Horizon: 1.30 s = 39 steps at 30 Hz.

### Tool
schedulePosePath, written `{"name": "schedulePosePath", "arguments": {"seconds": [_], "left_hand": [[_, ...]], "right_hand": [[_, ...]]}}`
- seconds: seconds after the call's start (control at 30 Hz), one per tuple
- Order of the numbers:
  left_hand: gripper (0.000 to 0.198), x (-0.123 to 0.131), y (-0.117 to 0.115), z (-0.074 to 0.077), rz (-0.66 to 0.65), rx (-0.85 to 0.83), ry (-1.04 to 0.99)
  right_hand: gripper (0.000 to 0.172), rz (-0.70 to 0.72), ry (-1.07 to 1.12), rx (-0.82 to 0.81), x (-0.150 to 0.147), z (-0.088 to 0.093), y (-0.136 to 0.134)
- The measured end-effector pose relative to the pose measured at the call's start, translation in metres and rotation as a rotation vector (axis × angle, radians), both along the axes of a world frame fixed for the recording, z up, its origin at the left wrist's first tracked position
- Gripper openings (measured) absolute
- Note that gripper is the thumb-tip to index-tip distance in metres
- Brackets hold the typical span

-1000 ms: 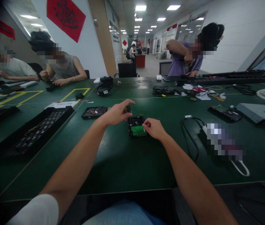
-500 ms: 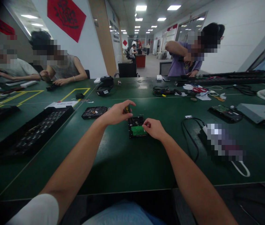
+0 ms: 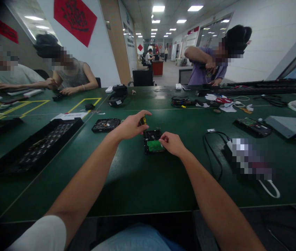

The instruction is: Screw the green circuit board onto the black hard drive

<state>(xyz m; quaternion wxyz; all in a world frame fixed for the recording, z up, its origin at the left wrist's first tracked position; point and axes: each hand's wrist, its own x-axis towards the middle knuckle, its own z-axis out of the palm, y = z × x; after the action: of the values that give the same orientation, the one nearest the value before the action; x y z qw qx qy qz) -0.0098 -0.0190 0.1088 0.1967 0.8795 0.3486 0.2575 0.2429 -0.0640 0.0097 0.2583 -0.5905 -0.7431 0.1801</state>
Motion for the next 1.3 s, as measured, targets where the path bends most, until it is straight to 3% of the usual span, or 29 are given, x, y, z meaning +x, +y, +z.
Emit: {"name": "schedulePosePath", "arguments": {"seconds": [0.2, 0.57, 0.93, 1.2, 1.3], "left_hand": [[0.037, 0.0010, -0.0002, 0.0010, -0.006, 0.054, 0.012], [0.050, -0.0008, -0.0028, 0.0018, -0.049, -0.080, -0.013], [0.039, -0.0005, -0.0012, 0.0035, 0.004, 0.036, 0.024], [0.060, 0.0025, -0.0031, 0.0014, 0.102, 0.074, 0.032], [0.048, 0.0022, -0.0022, 0.0022, 0.064, 0.117, 0.068]], "right_hand": [[0.019, 0.006, 0.022, 0.010, 0.0004, -0.0032, 0.0017], [0.021, 0.008, -0.008, -0.008, -0.0004, 0.0012, -0.0006], [0.019, 0.007, -0.024, -0.008, -0.0003, 0.0022, -0.0009], [0.018, 0.007, -0.013, -0.002, -0.0006, -0.0001, 0.0002], [0.019, 0.012, -0.018, -0.001, -0.0001, -0.0004, 0.0005]]}}
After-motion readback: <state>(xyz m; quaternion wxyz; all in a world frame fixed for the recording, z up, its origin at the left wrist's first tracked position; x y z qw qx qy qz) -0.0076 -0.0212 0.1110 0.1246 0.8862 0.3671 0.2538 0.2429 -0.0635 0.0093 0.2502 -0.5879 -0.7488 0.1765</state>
